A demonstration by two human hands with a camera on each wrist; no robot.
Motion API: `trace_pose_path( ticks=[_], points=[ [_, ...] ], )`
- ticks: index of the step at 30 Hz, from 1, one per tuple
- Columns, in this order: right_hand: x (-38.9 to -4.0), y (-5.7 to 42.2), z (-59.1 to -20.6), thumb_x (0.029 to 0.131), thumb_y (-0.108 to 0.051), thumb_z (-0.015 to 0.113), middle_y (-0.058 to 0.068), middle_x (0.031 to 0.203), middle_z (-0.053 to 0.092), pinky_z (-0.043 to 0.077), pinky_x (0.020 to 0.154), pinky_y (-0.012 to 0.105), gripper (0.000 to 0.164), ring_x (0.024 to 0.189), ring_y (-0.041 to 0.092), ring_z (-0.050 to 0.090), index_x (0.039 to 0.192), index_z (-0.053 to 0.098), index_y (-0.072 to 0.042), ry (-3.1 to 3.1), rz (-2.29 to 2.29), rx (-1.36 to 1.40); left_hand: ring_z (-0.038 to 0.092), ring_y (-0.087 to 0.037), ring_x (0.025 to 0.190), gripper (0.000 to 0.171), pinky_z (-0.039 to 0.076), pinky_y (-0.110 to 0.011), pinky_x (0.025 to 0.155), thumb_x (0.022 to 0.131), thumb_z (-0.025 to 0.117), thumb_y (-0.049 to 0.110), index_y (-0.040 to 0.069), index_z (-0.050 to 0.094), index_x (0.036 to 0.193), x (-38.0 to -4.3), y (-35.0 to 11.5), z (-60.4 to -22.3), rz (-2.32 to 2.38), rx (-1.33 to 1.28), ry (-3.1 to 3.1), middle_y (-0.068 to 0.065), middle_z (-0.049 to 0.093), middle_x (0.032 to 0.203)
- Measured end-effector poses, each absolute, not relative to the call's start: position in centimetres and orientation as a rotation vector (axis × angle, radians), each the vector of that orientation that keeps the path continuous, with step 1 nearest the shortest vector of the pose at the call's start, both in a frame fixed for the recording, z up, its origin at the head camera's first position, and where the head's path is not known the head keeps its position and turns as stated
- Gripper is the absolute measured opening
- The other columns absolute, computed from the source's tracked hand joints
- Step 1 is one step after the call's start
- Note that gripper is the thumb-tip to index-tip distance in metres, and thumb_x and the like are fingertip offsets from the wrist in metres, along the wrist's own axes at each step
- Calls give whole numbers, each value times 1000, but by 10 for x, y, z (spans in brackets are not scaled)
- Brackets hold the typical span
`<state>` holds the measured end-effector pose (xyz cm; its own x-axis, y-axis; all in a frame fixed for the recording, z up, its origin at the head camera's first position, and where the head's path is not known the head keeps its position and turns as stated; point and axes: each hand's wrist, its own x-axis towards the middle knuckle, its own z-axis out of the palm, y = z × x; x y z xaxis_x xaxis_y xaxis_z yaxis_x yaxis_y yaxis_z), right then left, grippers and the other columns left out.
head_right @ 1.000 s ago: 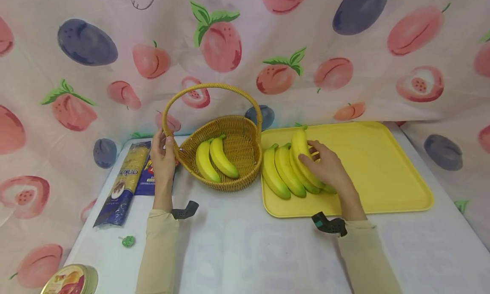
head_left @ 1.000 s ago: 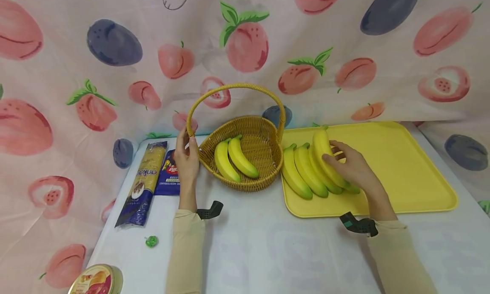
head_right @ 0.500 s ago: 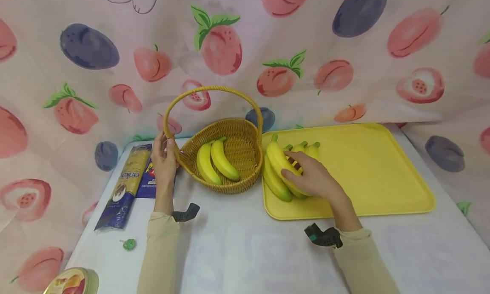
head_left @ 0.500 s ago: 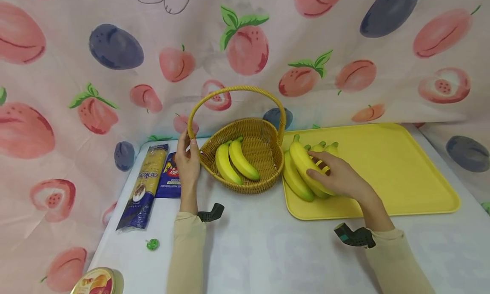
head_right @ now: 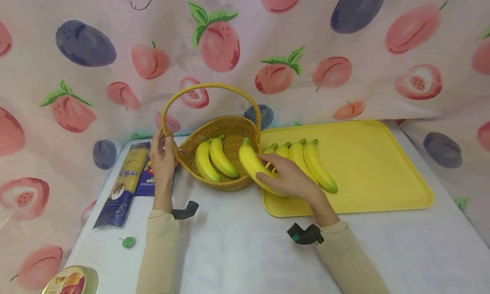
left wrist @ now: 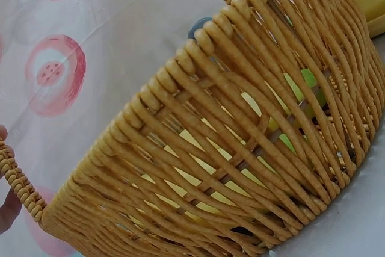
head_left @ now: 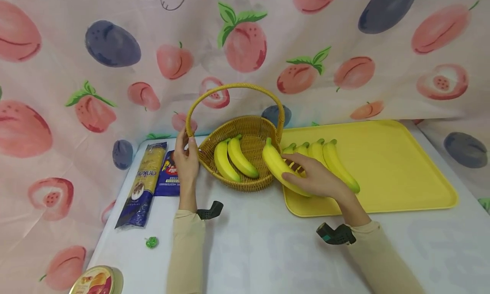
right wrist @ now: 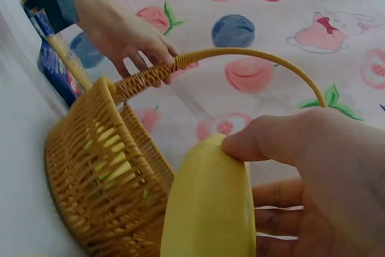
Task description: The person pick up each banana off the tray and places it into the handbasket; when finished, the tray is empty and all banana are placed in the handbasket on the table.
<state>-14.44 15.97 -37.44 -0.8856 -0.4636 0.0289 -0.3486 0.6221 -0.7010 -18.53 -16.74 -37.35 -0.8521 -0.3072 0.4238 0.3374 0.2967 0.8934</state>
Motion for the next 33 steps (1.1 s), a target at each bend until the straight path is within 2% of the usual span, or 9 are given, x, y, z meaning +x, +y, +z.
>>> trace_pose_path(
  ticks=[4, 10, 18, 21, 25, 28, 32, 33],
  points=[
    [-153, 143, -373, 91, -45, 57, 3, 127, 56, 50, 85, 40, 62, 105, 20, 57, 143, 41, -14, 2673, -1171, -660, 52, -24, 123, 40, 44, -42, 99, 99, 44, 9, 9, 46, 139, -185, -167, -374, -1610, -22, -2039, -14, 57, 131],
    [-176, 119, -364, 92, -43, 56, 4, 109, 60, 47, 77, 33, 61, 94, 19, 55, 141, 42, -10, 2707, -1164, -683, 53, -23, 122, 40, 45, -42, 97, 99, 44, 9, 10, 47, 138, -186, -168, -376, -1605, -25, -2041, -14, 57, 129],
    [-209, 97, -353, 92, -43, 55, 9, 118, 61, 48, 86, 39, 61, 99, 22, 58, 140, 44, -7, 2710, -1068, -633, 54, -23, 121, 40, 46, -38, 95, 99, 44, 9, 9, 48, 138, -187, -169, -375, -1584, -37, -2041, -15, 58, 128],
    [-220, 90, -350, 92, -43, 54, 9, 118, 61, 48, 87, 39, 60, 100, 22, 58, 139, 45, -6, 2705, -1011, -614, 54, -25, 121, 40, 46, -35, 94, 98, 45, 9, 9, 48, 138, -186, -169, -375, -1579, -45, -2038, -15, 58, 128],
    [-231, 81, -348, 93, -43, 53, 10, 110, 62, 45, 83, 36, 56, 93, 22, 56, 134, 50, -6, 2703, -892, -600, 54, -27, 121, 40, 47, -35, 93, 98, 45, 9, 9, 48, 138, -186, -168, -376, -1582, -49, -2037, -15, 58, 128],
    [-237, 75, -346, 93, -42, 53, 14, 114, 63, 45, 86, 39, 55, 98, 25, 57, 132, 51, -3, 2707, -801, -597, 54, -26, 122, 40, 47, -36, 94, 98, 45, 9, 8, 47, 138, -186, -168, -377, -1582, -46, -2042, -15, 58, 128],
    [-249, 66, -349, 92, -42, 52, 16, 130, 57, 42, 100, 44, 60, 118, 30, 55, 136, 48, -1, 2712, -677, -577, 54, -26, 122, 39, 47, -37, 94, 98, 46, 9, 9, 49, 137, -187, -169, -377, -1571, -47, -2032, -15, 59, 128],
    [-253, 64, -351, 92, -42, 51, 16, 131, 57, 42, 101, 44, 59, 119, 31, 54, 135, 48, -1, 2702, -652, -568, 54, -26, 122, 39, 47, -37, 95, 98, 46, 9, 9, 49, 137, -187, -169, -377, -1568, -46, -2029, -15, 59, 128]
  ],
)
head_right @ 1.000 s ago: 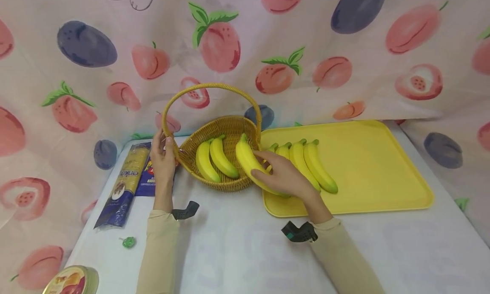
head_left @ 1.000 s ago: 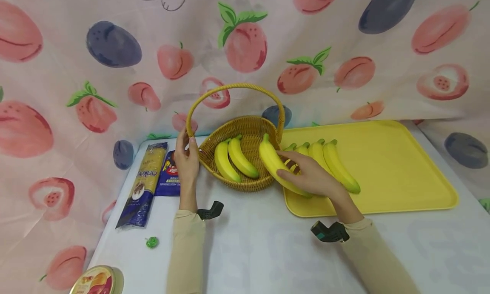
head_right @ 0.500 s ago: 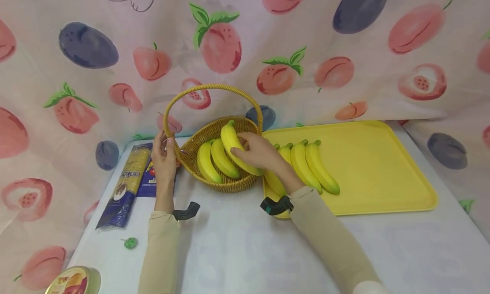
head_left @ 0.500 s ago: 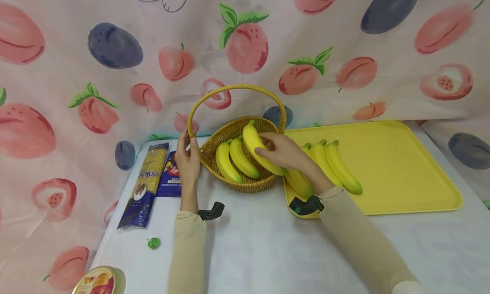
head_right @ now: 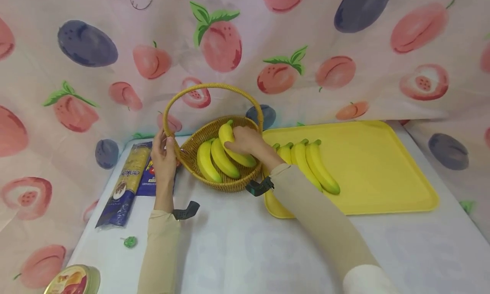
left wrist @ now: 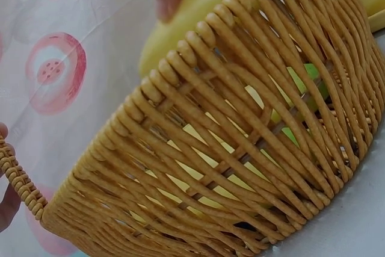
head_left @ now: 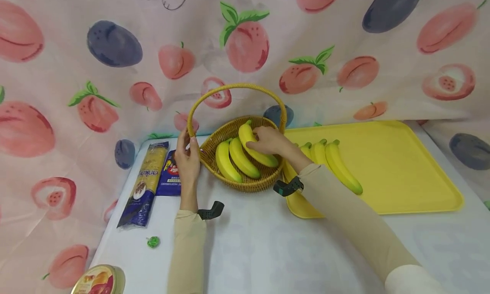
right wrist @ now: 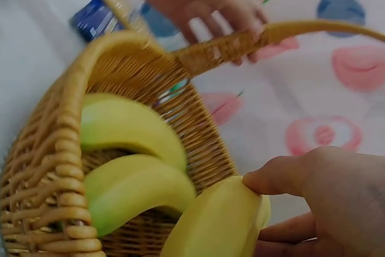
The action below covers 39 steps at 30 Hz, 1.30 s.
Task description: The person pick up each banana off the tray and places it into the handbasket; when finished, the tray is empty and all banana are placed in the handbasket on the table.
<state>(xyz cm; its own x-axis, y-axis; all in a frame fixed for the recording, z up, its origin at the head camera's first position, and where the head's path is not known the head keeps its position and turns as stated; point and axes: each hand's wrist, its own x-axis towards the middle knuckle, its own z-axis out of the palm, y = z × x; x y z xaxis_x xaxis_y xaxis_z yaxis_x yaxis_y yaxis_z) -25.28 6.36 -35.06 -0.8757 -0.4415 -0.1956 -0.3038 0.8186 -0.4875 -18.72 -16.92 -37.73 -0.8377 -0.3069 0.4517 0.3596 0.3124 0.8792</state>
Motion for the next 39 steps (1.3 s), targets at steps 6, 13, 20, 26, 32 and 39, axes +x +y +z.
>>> trace_pose_path(
  ticks=[6, 13, 20, 26, 32, 39],
  points=[
    [-269, 53, -363, 93, -41, 50, 16, 122, 59, 45, 90, 39, 53, 107, 28, 57, 126, 52, 0, 2634, -532, -490, 54, -23, 122, 39, 47, -38, 95, 99, 45, 10, 9, 48, 138, -188, -170, -375, -1566, -29, -2050, -15, 59, 128],
    [-275, 49, -378, 93, -39, 51, 16, 124, 57, 44, 85, 36, 54, 104, 26, 55, 129, 48, 1, 2583, -437, -472, 53, -23, 123, 40, 47, -36, 94, 99, 44, 10, 9, 47, 139, -186, -169, -376, -1563, -17, -2069, -15, 58, 130],
    [-273, 50, -385, 92, -40, 51, 15, 122, 57, 43, 81, 35, 52, 103, 25, 53, 126, 51, -1, 2567, -435, -461, 53, -22, 122, 40, 47, -32, 94, 99, 45, 10, 10, 47, 139, -186, -169, -377, -1563, -25, -2062, -14, 58, 129],
    [-263, 58, -383, 94, -40, 50, 15, 127, 56, 45, 89, 38, 56, 108, 26, 55, 135, 46, -2, 2595, -572, -474, 53, -24, 122, 40, 46, -43, 96, 99, 45, 10, 8, 47, 138, -187, -169, -376, -1568, -22, -2057, -16, 58, 129],
    [-240, 74, -377, 95, -34, 51, 8, 103, 63, 46, 74, 32, 56, 83, 19, 57, 141, 41, -3, 2650, -757, -596, 54, -24, 122, 40, 47, -34, 94, 99, 45, 10, 7, 46, 139, -186, -169, -374, -1562, -24, -2053, -17, 58, 129],
    [-213, 98, -383, 95, -25, 54, 10, 110, 64, 49, 85, 37, 37, 98, 21, 59, 125, 58, -2, 2718, -1016, -794, 53, -25, 123, 40, 46, -41, 97, 99, 44, 10, 7, 46, 139, -186, -168, -374, -1568, -34, -2052, -18, 57, 130]
  ],
)
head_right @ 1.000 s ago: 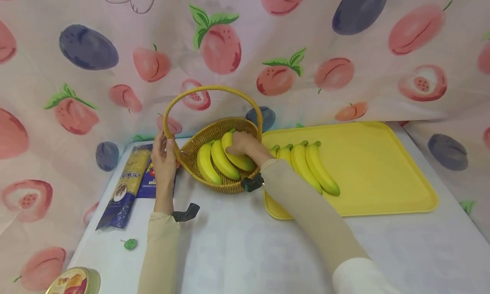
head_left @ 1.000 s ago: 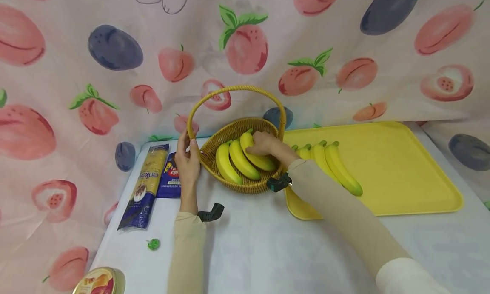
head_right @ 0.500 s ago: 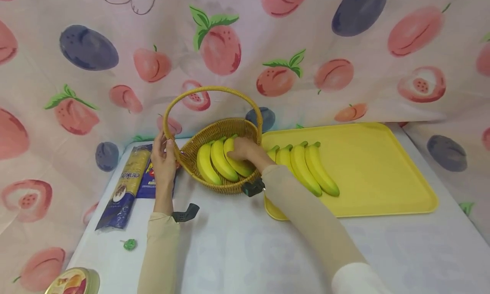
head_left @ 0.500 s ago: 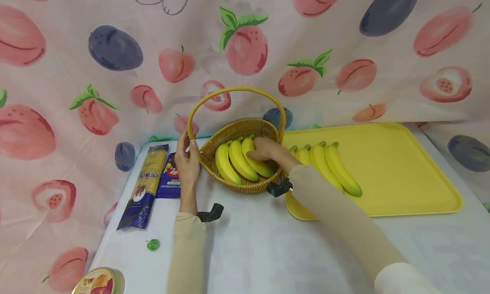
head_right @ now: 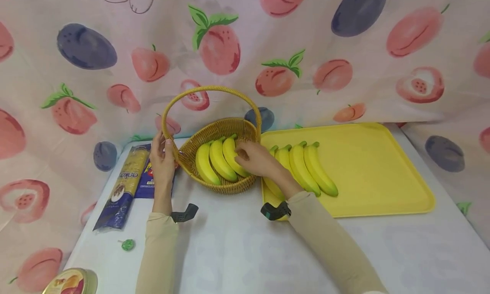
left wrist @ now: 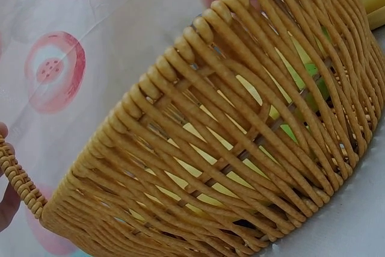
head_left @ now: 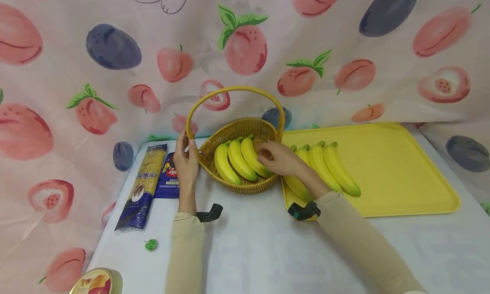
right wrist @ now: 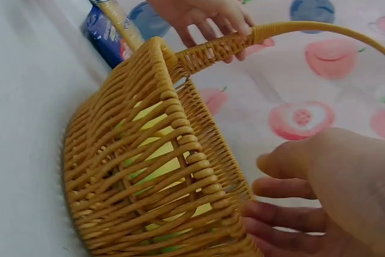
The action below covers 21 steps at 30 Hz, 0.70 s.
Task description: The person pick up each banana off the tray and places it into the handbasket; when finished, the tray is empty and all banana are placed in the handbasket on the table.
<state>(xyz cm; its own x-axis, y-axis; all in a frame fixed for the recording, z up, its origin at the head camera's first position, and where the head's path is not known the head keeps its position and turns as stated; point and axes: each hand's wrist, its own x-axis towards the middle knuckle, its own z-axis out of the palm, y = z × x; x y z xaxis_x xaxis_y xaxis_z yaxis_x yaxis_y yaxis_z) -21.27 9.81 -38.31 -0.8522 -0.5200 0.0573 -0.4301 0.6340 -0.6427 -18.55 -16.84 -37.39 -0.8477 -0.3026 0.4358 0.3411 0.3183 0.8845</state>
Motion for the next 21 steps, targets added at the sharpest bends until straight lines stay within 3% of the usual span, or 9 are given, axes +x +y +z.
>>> trace_pose_path(
  ticks=[4, 13, 21],
  points=[
    [-199, 112, -391, 96, -22, 54, 8, 112, 63, 50, 85, 37, 31, 98, 20, 59, 120, 60, -5, 2744, -1192, -850, 53, -26, 123, 40, 45, -43, 98, 99, 44, 10, 6, 46, 139, -186, -168, -375, -1572, -46, -2043, -18, 57, 130],
    [-174, 146, -401, 96, -18, 54, 11, 119, 59, 50, 90, 41, 28, 109, 21, 57, 122, 57, -9, 2778, -1419, -818, 54, -24, 121, 40, 46, -19, 89, 99, 44, 11, 7, 46, 139, -186, -169, -374, -1570, -48, -2048, -16, 59, 129],
    [-171, 191, -404, 97, -18, 52, 17, 121, 57, 46, 91, 49, 32, 109, 30, 54, 124, 54, -2, 2885, -1354, -591, 54, -25, 122, 40, 47, -36, 97, 99, 44, 10, 7, 46, 139, -187, -169, -376, -1579, -44, -2043, -14, 58, 130]
  ],
)
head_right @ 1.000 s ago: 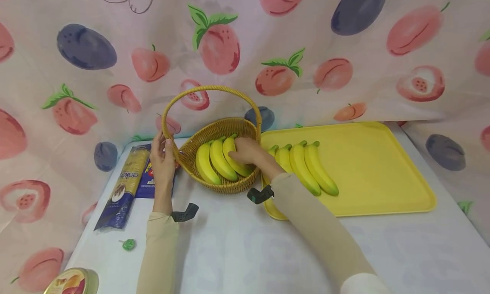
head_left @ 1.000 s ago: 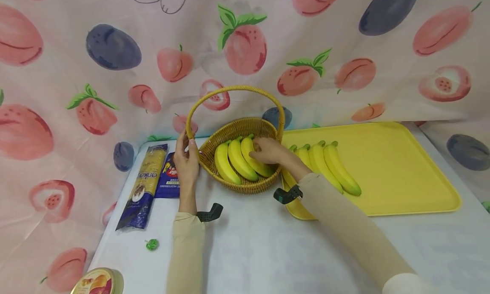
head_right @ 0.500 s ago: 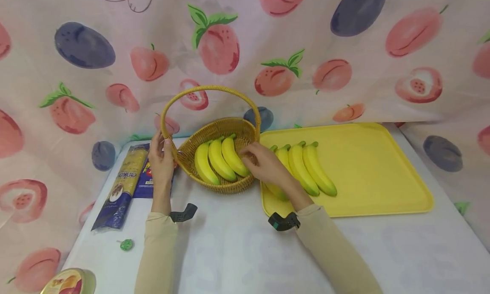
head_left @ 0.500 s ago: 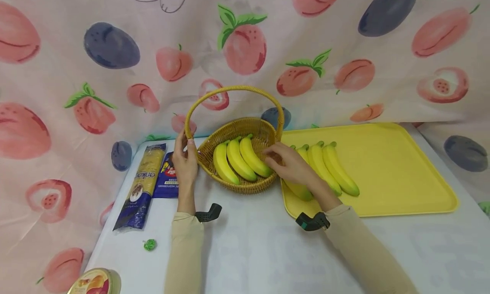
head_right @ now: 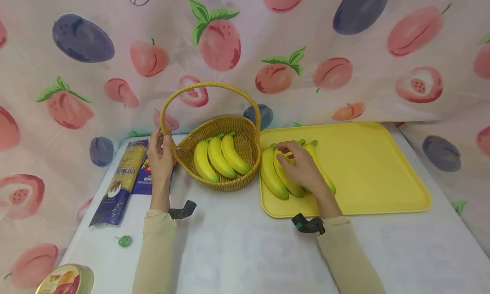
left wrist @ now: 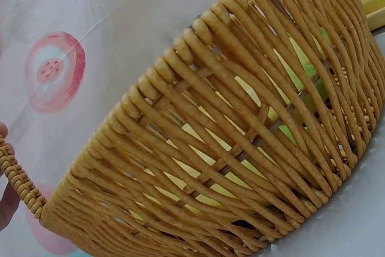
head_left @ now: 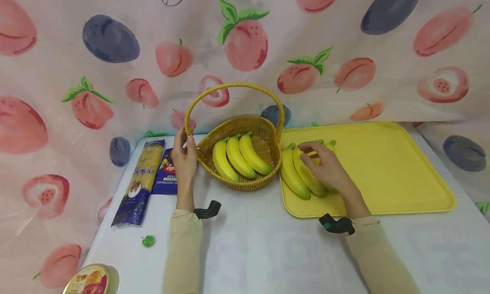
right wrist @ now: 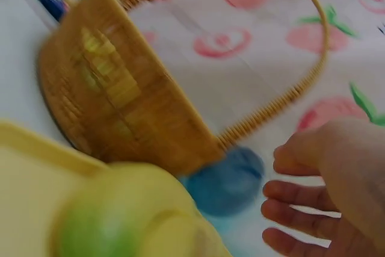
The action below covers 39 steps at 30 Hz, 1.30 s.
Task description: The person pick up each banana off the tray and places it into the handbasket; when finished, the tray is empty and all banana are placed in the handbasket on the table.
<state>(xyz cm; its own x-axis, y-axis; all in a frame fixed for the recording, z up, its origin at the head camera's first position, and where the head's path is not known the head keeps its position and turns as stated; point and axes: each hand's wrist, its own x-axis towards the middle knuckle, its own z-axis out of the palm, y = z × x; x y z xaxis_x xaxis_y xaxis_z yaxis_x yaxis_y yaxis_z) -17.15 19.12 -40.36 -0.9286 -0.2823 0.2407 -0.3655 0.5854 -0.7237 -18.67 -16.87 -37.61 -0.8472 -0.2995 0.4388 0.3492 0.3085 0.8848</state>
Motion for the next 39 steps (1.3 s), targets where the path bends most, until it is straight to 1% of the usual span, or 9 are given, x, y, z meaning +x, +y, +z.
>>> trace_pose_path(
  ticks=[2, 7, 13, 19, 24, 28, 31, 35, 39],
  points=[
    [-173, 204, -405, 97, -19, 51, 18, 121, 56, 45, 92, 51, 34, 109, 32, 53, 126, 52, -1, -2710, 1266, 486, 53, -24, 123, 40, 47, -36, 97, 99, 44, 10, 8, 46, 139, -189, -169, -376, -1588, -51, -2041, -13, 58, 131],
    [-174, 236, -413, 97, -18, 52, 22, 122, 54, 41, 92, 54, 37, 110, 37, 51, 127, 50, 2, -2703, 1239, 342, 53, -22, 123, 40, 46, -30, 94, 99, 45, 11, 9, 47, 138, -192, -167, -376, -1600, -63, -2046, -13, 58, 130],
    [-172, 258, -421, 98, -26, 49, 26, 126, 49, 40, 92, 56, 46, 113, 40, 48, 132, 45, 3, -2792, 1211, 236, 53, -22, 123, 39, 46, -32, 94, 99, 45, 12, 10, 48, 137, -192, -166, -376, -1599, -76, -2037, -11, 58, 131],
    [-174, 264, -423, 98, -34, 48, 31, 130, 44, 42, 92, 59, 59, 115, 46, 46, 140, 35, 6, -2900, 1222, 193, 53, -21, 123, 39, 46, -35, 96, 99, 45, 12, 10, 47, 138, -191, -168, -376, -1608, -56, -2044, -11, 58, 131],
    [-176, 265, -422, 97, -44, 45, 31, 132, 42, 42, 92, 58, 70, 118, 47, 44, 144, 28, 6, -3006, 1223, 94, 52, -22, 124, 40, 45, -40, 99, 99, 45, 13, 10, 46, 139, -189, -170, -375, -1610, -40, -2043, -11, 57, 133],
    [-178, 266, -424, 95, -51, 44, 32, 134, 40, 39, 95, 58, 81, 119, 47, 42, 146, 21, 7, -3130, 1194, 26, 51, -24, 125, 40, 43, -44, 101, 99, 45, 12, 9, 46, 139, -187, -170, -374, -1612, -36, -2042, -13, 56, 133],
    [-178, 266, -426, 93, -57, 44, 34, 135, 39, 36, 97, 60, 88, 119, 48, 41, 147, 17, 7, -3222, 1163, 3, 51, -24, 125, 40, 43, -44, 101, 99, 45, 12, 9, 46, 139, -186, -171, -374, -1612, -39, -2042, -14, 56, 133],
    [-178, 268, -428, 91, -61, 44, 35, 133, 40, 36, 96, 61, 91, 118, 48, 42, 147, 18, 6, -3270, 1143, -17, 51, -24, 124, 40, 44, -43, 101, 99, 45, 11, 8, 46, 139, -186, -172, -375, -1610, -47, -2043, -15, 57, 131],
    [-178, 269, -429, 91, -60, 46, 35, 132, 41, 38, 94, 60, 91, 115, 47, 44, 147, 19, 5, -3268, 1132, -10, 51, -24, 124, 40, 43, -44, 101, 99, 45, 12, 8, 46, 139, -186, -173, -375, -1605, -48, -2044, -16, 57, 130]
  ],
)
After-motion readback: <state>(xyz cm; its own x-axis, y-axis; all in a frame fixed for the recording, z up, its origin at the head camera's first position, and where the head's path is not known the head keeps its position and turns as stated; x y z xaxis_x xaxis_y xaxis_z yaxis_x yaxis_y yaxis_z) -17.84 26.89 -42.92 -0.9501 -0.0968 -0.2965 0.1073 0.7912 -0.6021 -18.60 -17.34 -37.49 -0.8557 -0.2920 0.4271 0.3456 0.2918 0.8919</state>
